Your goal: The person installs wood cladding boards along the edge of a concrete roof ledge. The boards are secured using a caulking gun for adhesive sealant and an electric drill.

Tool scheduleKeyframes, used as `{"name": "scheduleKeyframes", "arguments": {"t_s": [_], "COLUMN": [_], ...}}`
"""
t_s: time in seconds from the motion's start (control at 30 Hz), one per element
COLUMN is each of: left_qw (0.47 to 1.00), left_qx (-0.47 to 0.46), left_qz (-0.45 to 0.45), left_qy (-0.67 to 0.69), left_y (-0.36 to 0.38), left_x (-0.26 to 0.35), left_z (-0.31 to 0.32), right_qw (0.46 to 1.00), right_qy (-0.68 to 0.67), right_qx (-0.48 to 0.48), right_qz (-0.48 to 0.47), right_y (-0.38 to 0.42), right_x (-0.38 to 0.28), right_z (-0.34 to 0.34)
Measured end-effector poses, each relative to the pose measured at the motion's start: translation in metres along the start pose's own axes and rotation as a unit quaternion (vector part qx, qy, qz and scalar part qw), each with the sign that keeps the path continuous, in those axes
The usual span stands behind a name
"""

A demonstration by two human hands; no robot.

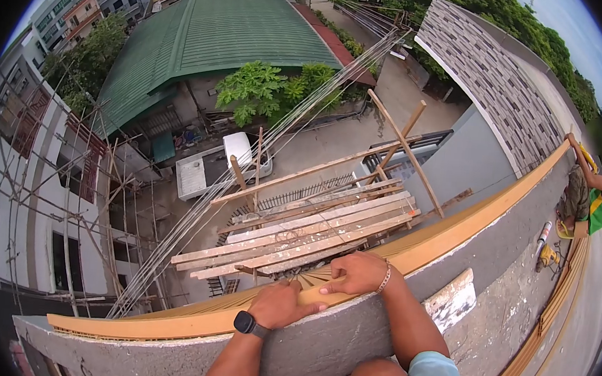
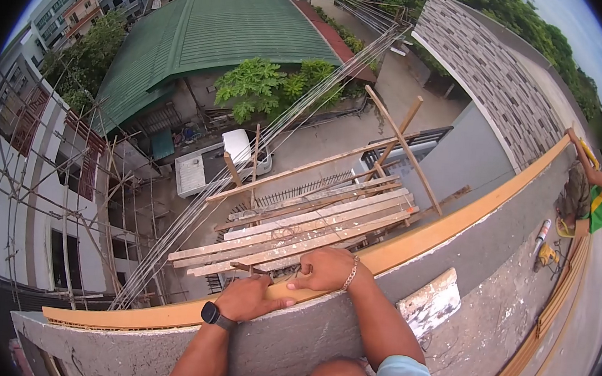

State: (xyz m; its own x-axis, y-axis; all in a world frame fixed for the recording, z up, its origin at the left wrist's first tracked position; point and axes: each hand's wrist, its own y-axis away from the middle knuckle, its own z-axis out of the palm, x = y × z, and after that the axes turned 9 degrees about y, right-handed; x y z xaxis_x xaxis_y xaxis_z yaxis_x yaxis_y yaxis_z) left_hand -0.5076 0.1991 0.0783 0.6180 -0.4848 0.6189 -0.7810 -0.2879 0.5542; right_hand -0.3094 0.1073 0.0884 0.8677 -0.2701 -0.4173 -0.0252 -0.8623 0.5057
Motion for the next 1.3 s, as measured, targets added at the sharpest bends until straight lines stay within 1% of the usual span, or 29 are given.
{"name": "scheduleKeyframes", "arguments": {"t_s": [0.2, 0.3, 0.37, 0.5, 0.7, 0.77, 0.93, 1.0, 1.03, 1.13, 1.23, 1.3], "left_qw": [1.000, 1.000, 1.000, 0.999, 0.999, 0.999, 1.000, 1.000, 1.000, 1.000, 1.000, 1.000], "left_qx": [0.009, -0.004, 0.028, 0.046, 0.034, 0.042, -0.013, 0.023, 0.026, 0.015, 0.014, 0.010], "left_qz": [0.001, -0.007, 0.011, 0.025, 0.015, 0.017, -0.011, 0.003, 0.002, -0.007, 0.000, -0.010], "left_qy": [0.003, 0.003, -0.001, 0.003, 0.001, -0.001, 0.015, 0.013, 0.012, 0.016, 0.018, 0.014], "left_y": [0.000, 0.001, -0.001, -0.001, -0.002, 0.000, 0.002, 0.001, 0.002, 0.003, 0.001, 0.003], "left_x": [0.002, 0.002, -0.002, -0.006, -0.004, -0.003, 0.001, -0.001, 0.001, 0.005, 0.005, 0.007], "left_z": [0.000, 0.000, 0.004, 0.008, 0.006, 0.005, 0.000, 0.001, 0.000, -0.004, -0.003, -0.006], "right_qw": [1.000, 1.000, 1.000, 1.000, 1.000, 1.000, 1.000, 1.000, 1.000, 1.000, 1.000, 1.000], "right_qy": [0.014, 0.011, 0.012, 0.007, 0.015, 0.013, 0.010, -0.003, -0.005, -0.007, 0.003, -0.003], "right_qx": [0.001, 0.000, 0.008, 0.008, 0.017, 0.013, 0.020, 0.004, 0.005, 0.004, 0.014, -0.001], "right_qz": [-0.005, -0.005, -0.005, -0.006, -0.009, -0.008, -0.005, 0.022, 0.019, 0.026, 0.000, 0.008], "right_y": [0.001, -0.001, -0.001, 0.000, -0.001, -0.002, 0.001, 0.001, 0.000, 0.000, 0.000, 0.001], "right_x": [0.000, 0.002, 0.003, 0.003, 0.005, 0.004, 0.001, -0.001, 0.000, -0.001, 0.000, -0.001], "right_z": [0.000, 0.002, 0.005, 0.005, 0.007, 0.006, 0.003, -0.001, 0.001, 0.001, 0.003, 0.000]}}
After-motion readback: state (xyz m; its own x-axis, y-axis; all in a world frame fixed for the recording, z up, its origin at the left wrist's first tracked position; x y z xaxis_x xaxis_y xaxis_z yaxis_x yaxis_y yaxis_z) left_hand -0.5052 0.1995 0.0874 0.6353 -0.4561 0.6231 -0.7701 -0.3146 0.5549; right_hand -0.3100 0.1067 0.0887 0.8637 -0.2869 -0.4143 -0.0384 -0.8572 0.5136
